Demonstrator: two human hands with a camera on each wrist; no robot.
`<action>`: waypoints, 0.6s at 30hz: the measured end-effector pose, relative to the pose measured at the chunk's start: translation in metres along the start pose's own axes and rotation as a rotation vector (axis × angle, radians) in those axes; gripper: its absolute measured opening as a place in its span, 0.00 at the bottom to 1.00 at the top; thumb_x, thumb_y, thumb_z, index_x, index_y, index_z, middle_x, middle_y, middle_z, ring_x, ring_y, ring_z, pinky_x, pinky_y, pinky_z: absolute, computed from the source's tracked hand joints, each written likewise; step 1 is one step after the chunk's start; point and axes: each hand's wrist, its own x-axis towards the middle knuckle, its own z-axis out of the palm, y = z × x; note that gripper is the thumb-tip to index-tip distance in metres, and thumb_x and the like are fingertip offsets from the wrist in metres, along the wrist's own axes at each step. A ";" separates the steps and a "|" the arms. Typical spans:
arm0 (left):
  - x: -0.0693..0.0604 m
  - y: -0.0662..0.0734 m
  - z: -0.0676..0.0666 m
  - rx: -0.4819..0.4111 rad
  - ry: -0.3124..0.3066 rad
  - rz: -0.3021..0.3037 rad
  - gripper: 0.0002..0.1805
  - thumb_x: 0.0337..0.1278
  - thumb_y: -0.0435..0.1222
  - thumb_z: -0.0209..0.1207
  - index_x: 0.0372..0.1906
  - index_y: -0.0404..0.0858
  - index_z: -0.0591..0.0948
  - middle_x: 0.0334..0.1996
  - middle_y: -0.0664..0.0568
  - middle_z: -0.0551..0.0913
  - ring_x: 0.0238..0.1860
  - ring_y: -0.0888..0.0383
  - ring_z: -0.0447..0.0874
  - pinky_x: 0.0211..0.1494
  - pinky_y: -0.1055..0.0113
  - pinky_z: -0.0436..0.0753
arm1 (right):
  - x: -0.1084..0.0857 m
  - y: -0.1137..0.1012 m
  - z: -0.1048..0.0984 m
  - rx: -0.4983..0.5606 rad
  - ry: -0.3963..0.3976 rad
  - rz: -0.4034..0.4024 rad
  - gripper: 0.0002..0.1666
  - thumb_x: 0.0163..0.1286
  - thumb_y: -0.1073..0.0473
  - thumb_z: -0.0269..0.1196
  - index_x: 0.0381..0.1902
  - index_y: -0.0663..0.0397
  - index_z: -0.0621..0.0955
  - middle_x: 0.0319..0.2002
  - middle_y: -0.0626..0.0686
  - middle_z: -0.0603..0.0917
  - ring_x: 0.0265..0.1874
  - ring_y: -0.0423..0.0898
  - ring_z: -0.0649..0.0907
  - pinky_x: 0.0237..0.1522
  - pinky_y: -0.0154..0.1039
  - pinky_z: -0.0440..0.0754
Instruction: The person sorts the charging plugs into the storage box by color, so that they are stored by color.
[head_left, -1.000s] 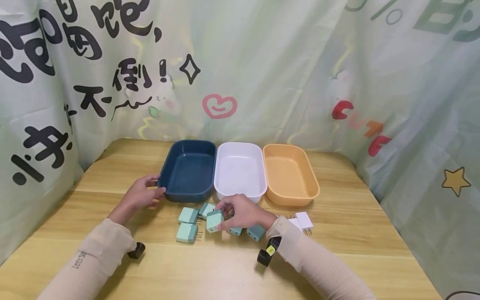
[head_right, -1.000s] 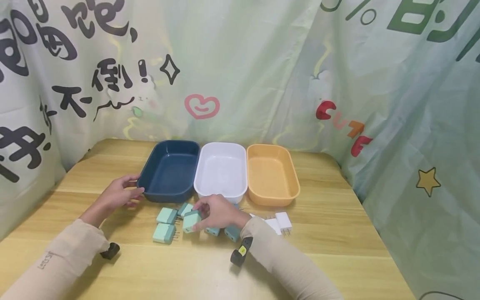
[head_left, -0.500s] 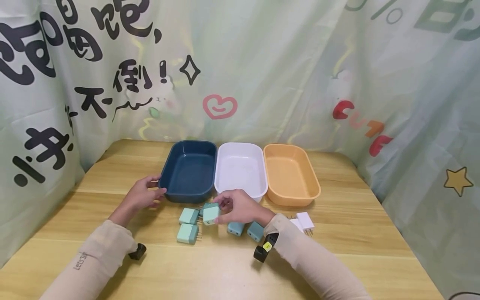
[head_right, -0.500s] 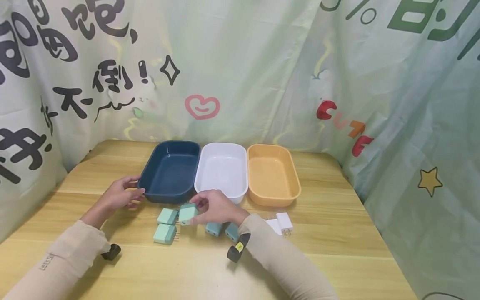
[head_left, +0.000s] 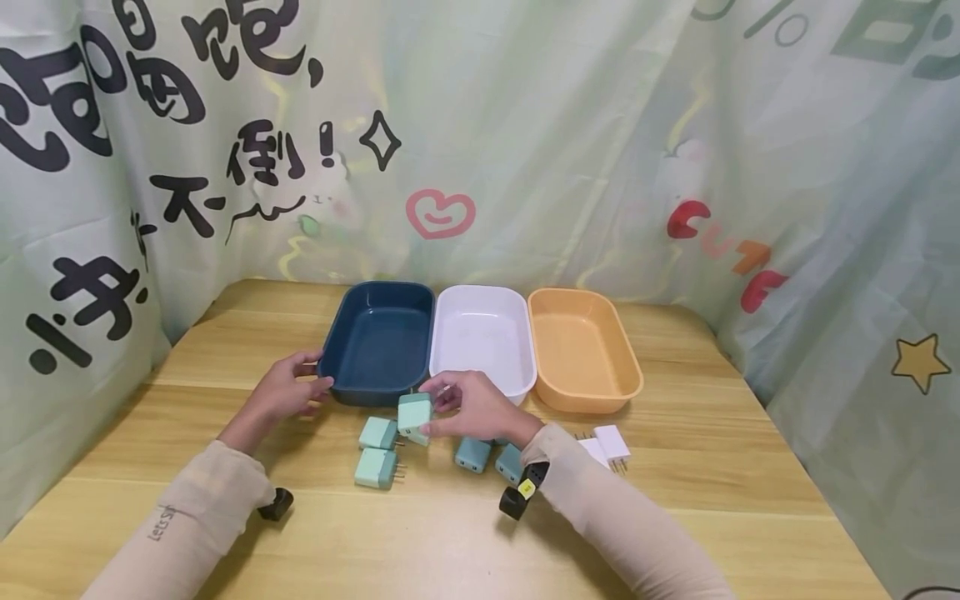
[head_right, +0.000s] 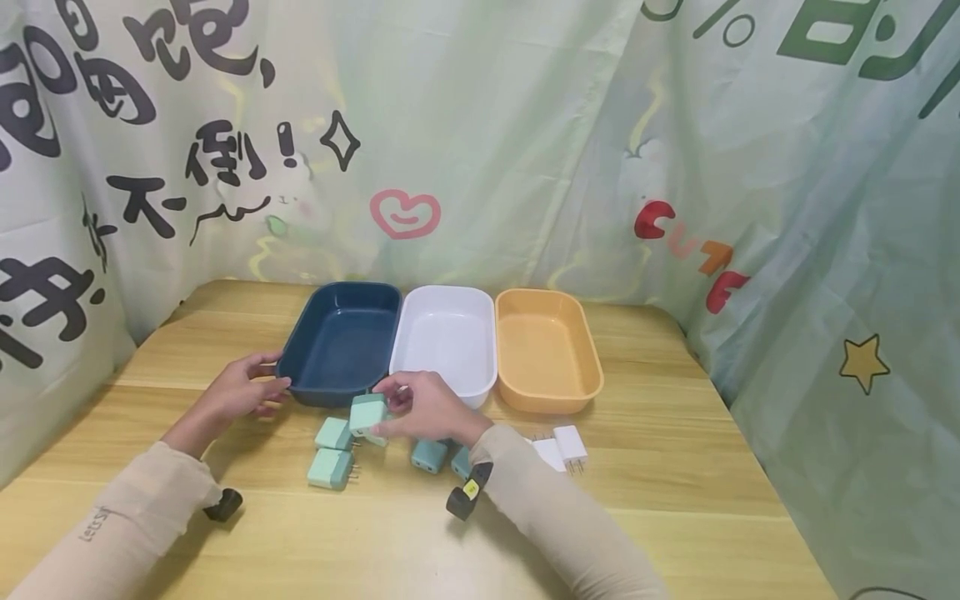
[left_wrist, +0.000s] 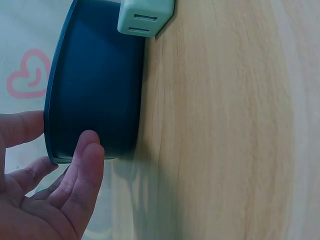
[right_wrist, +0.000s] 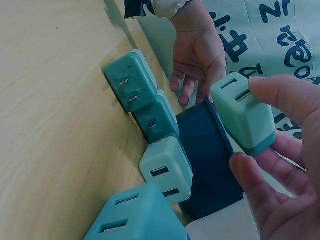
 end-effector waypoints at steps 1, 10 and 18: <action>0.000 0.000 0.000 0.000 -0.001 0.001 0.36 0.67 0.34 0.56 0.74 0.30 0.55 0.64 0.27 0.63 0.43 0.45 0.83 0.41 0.58 0.84 | 0.001 0.000 0.000 0.010 0.000 0.004 0.29 0.51 0.60 0.77 0.51 0.59 0.81 0.35 0.50 0.84 0.33 0.47 0.85 0.42 0.37 0.83; 0.000 0.001 0.000 -0.006 0.003 0.003 0.36 0.67 0.34 0.57 0.74 0.30 0.55 0.64 0.27 0.63 0.43 0.45 0.83 0.42 0.57 0.84 | 0.009 -0.005 0.001 0.060 0.010 0.003 0.29 0.52 0.63 0.76 0.52 0.60 0.79 0.28 0.50 0.85 0.28 0.41 0.84 0.36 0.35 0.83; 0.001 -0.003 0.000 -0.016 0.003 0.021 0.36 0.67 0.34 0.57 0.73 0.29 0.55 0.63 0.26 0.64 0.42 0.46 0.83 0.41 0.56 0.84 | 0.020 -0.007 0.001 0.062 0.020 -0.013 0.30 0.53 0.62 0.75 0.53 0.59 0.77 0.32 0.52 0.84 0.31 0.42 0.84 0.40 0.35 0.82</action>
